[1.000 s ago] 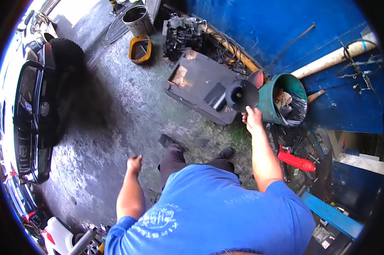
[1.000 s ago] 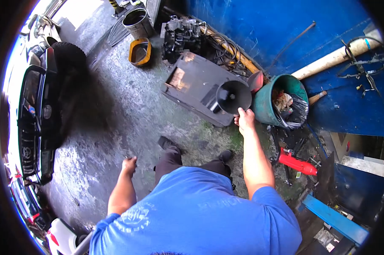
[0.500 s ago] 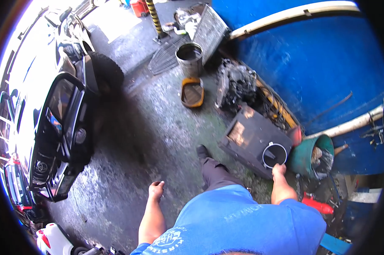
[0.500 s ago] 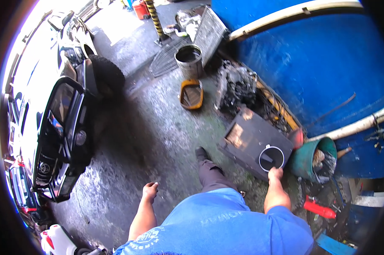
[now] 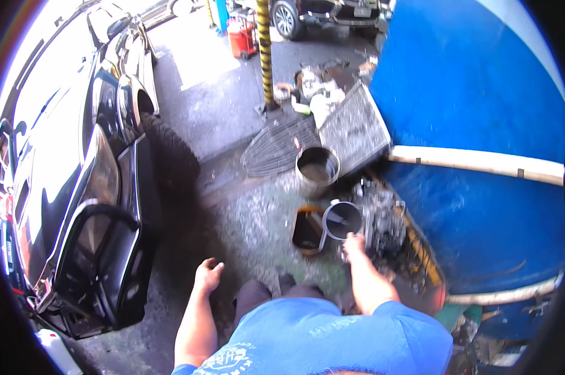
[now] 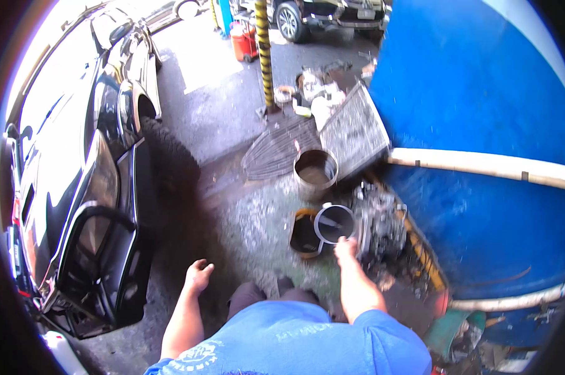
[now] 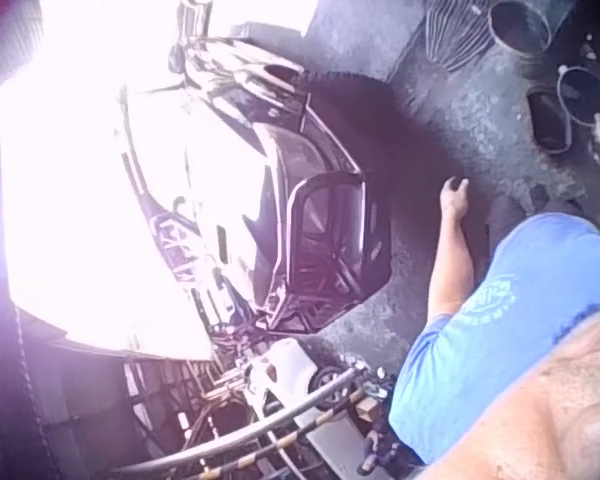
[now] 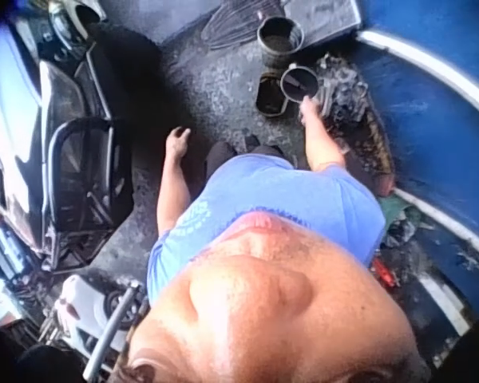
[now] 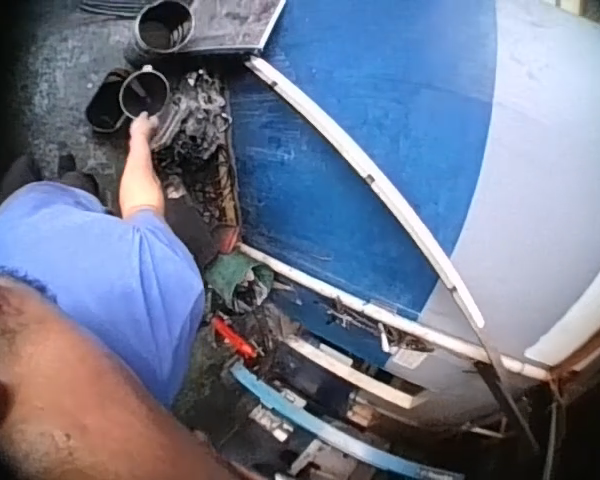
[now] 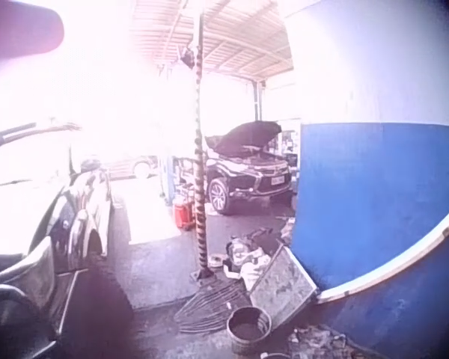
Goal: Repairing or maintaining a car engine, including inspecting components and cleaning a funnel for oil addition.
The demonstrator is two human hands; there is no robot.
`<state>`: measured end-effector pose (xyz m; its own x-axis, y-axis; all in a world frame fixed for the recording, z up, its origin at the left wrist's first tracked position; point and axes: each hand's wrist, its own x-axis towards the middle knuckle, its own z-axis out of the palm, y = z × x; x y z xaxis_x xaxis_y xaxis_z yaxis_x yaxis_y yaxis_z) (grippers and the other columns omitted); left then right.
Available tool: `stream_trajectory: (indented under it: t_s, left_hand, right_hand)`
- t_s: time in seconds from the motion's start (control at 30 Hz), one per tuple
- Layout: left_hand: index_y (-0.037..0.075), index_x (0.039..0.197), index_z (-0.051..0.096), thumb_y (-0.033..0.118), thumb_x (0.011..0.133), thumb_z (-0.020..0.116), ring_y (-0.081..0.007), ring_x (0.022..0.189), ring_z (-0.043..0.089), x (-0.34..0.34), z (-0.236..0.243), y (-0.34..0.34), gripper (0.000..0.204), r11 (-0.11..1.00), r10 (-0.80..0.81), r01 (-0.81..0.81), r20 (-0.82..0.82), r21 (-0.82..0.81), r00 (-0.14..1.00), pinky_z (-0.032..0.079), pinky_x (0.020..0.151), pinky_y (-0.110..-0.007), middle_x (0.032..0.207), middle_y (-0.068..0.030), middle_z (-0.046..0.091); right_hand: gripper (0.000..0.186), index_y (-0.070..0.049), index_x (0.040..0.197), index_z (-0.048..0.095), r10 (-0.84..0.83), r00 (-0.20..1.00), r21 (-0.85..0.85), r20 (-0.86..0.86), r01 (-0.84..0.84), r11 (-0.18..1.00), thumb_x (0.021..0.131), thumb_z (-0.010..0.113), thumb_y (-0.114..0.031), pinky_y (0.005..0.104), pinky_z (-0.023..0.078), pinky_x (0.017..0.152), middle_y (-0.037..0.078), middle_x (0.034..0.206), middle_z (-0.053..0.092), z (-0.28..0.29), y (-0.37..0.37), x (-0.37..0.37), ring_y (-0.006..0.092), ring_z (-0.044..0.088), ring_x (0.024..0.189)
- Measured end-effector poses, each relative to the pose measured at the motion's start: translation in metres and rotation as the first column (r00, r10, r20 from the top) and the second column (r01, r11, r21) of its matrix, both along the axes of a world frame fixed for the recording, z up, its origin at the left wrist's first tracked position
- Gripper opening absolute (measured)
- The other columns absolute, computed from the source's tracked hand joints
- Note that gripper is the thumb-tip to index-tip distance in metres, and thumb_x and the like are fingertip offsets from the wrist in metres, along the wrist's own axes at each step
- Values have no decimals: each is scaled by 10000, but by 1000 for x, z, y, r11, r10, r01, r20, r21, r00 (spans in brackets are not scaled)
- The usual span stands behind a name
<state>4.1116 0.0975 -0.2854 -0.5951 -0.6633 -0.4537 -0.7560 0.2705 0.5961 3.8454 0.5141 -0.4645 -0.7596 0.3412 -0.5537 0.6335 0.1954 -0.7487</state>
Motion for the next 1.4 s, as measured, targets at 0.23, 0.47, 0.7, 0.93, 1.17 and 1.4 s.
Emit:
stream_trajectory:
  t_s: [0.23,0.47,0.7,0.93,1.17,1.4]
  left_hand:
    - [-53,1290,540,260,841,711,-233,995,655,-219,9,-135,573,981,-167,174,-84,83,982,505,896,-338,1069,-170,683]
    - [-54,1301,528,259,853,724,-252,1072,640,-452,-22,-321,580,982,-164,172,-101,77,981,493,945,-352,1141,-192,665]
    - [-49,1334,489,187,878,698,-216,1006,635,-657,45,-467,555,965,-131,201,-355,169,926,509,886,-324,1127,-160,654]
    - [-28,1325,514,214,867,699,-232,1035,638,-827,39,-604,551,986,-110,138,-260,95,959,508,900,-338,1136,-174,657]
    - [-44,1318,516,251,861,708,-243,1047,646,-1038,-51,-760,577,995,-102,104,-81,15,991,504,909,-344,1139,-180,666]
    - [-57,1328,491,192,891,679,-186,943,627,-1239,21,-840,536,986,-46,79,-216,147,975,497,862,-301,1042,-138,659]
  right_hand:
    - [157,-22,899,522,195,962,-378,-189,-254,890,892,607,-154,299,458,415,92,665,594,130,-259,-209,147,558,487]
    - [166,-20,991,579,341,921,-380,-186,-388,840,919,607,-167,293,458,410,75,681,594,144,-501,-414,139,555,478]
    - [186,-21,963,558,266,912,-490,-311,-394,778,935,596,-201,280,447,408,74,665,589,187,-661,-601,145,561,490]
    - [180,-10,925,557,273,928,-481,-253,-365,797,932,590,-187,297,447,420,85,679,588,167,-773,-806,150,561,508]
    - [227,27,976,496,287,942,-340,-174,-331,880,918,576,-177,325,402,378,99,658,560,109,-914,-1064,176,534,483]
    - [190,22,848,545,100,992,-119,-72,-108,987,906,545,-160,327,421,374,94,608,582,86,-977,-1306,171,551,464]
